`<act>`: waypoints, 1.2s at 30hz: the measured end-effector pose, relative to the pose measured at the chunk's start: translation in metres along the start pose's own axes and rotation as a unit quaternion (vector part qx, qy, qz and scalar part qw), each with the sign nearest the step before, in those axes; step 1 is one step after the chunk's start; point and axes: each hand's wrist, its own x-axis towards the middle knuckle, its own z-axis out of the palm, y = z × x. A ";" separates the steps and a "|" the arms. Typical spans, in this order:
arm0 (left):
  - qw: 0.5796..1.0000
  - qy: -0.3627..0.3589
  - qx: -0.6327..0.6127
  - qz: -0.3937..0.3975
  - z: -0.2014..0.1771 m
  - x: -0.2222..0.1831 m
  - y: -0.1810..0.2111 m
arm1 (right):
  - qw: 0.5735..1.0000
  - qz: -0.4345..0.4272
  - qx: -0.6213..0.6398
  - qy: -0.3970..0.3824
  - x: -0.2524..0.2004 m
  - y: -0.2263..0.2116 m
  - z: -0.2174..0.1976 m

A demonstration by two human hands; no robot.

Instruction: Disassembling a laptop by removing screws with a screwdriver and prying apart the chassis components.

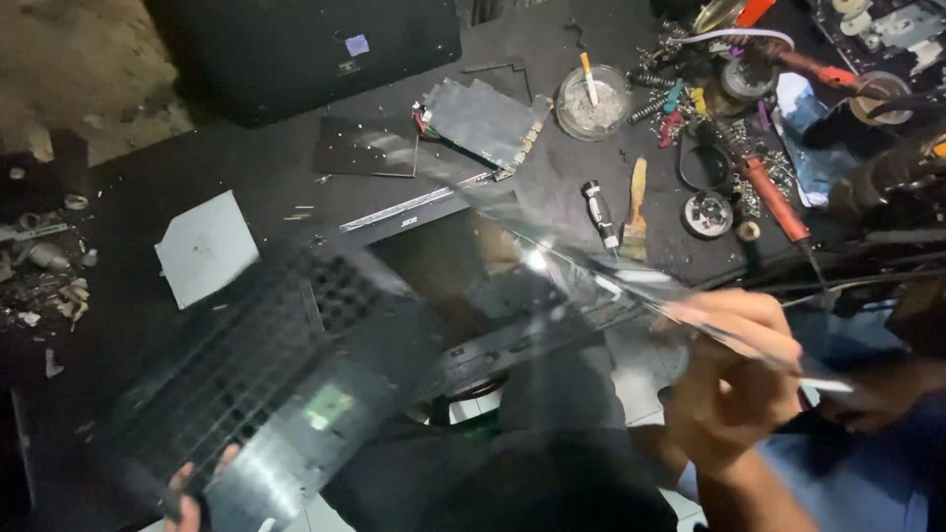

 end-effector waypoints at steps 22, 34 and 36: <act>0.904 0.016 0.056 -0.424 0.237 0.000 0.160 | 0.861 -0.262 -0.051 -0.434 -0.107 -0.003 0.064; 0.849 0.048 0.151 -0.504 0.255 0.018 0.163 | 0.896 0.300 -0.181 -0.274 -0.055 0.069 0.025; 0.859 0.015 0.169 -0.483 0.243 0.015 0.146 | 0.881 0.345 -0.166 -0.277 -0.046 0.072 0.024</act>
